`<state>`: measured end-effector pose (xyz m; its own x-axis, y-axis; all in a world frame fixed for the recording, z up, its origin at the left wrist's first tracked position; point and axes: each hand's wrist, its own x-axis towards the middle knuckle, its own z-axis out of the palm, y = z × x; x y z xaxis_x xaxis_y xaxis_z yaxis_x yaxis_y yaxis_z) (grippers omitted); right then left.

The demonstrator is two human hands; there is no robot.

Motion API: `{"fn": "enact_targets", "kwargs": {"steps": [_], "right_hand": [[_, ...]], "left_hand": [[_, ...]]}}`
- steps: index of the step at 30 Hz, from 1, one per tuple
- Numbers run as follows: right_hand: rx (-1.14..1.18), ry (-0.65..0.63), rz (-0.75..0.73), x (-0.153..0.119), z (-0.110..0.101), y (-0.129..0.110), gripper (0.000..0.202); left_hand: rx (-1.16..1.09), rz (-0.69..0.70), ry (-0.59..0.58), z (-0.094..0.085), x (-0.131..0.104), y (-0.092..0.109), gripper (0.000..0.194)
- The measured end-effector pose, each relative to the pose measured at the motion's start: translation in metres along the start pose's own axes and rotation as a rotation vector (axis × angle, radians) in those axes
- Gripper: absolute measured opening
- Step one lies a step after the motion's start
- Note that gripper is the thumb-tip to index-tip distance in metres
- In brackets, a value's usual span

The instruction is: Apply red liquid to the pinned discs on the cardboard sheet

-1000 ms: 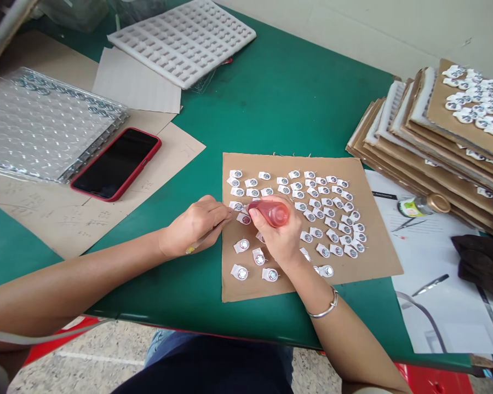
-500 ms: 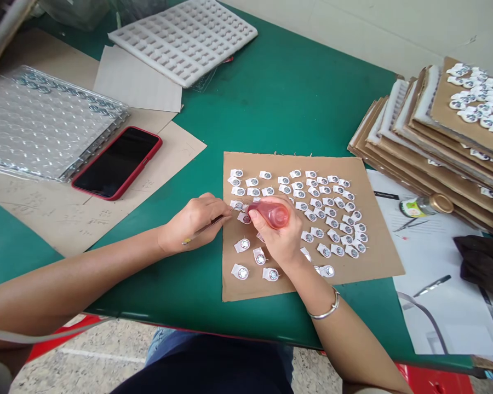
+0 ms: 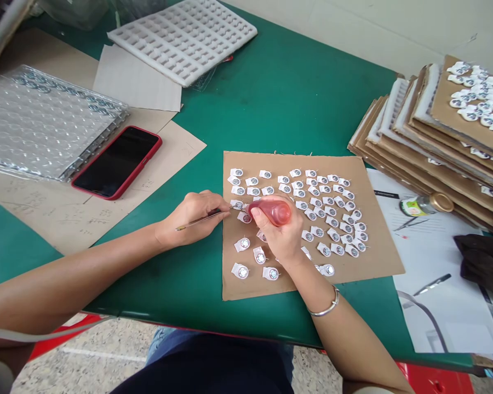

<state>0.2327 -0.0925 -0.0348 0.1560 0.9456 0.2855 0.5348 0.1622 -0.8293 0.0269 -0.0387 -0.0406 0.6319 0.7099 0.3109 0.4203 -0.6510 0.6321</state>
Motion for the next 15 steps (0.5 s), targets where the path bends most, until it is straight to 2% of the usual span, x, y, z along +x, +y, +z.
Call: {"fn": "enact_targets", "kwargs": {"steps": [7, 15], "right_hand": [[0.010, 0.000, 0.005, 0.0000, 0.0002, 0.0002, 0.023], [0.013, -0.012, 0.005, -0.0002, 0.0020, -0.0004, 0.022]], "left_hand": [[-0.051, -0.065, -0.003, -0.0024, 0.0029, 0.0008, 0.008], [-0.121, -0.076, 0.010, 0.0002, 0.0004, -0.0042, 0.006]]}}
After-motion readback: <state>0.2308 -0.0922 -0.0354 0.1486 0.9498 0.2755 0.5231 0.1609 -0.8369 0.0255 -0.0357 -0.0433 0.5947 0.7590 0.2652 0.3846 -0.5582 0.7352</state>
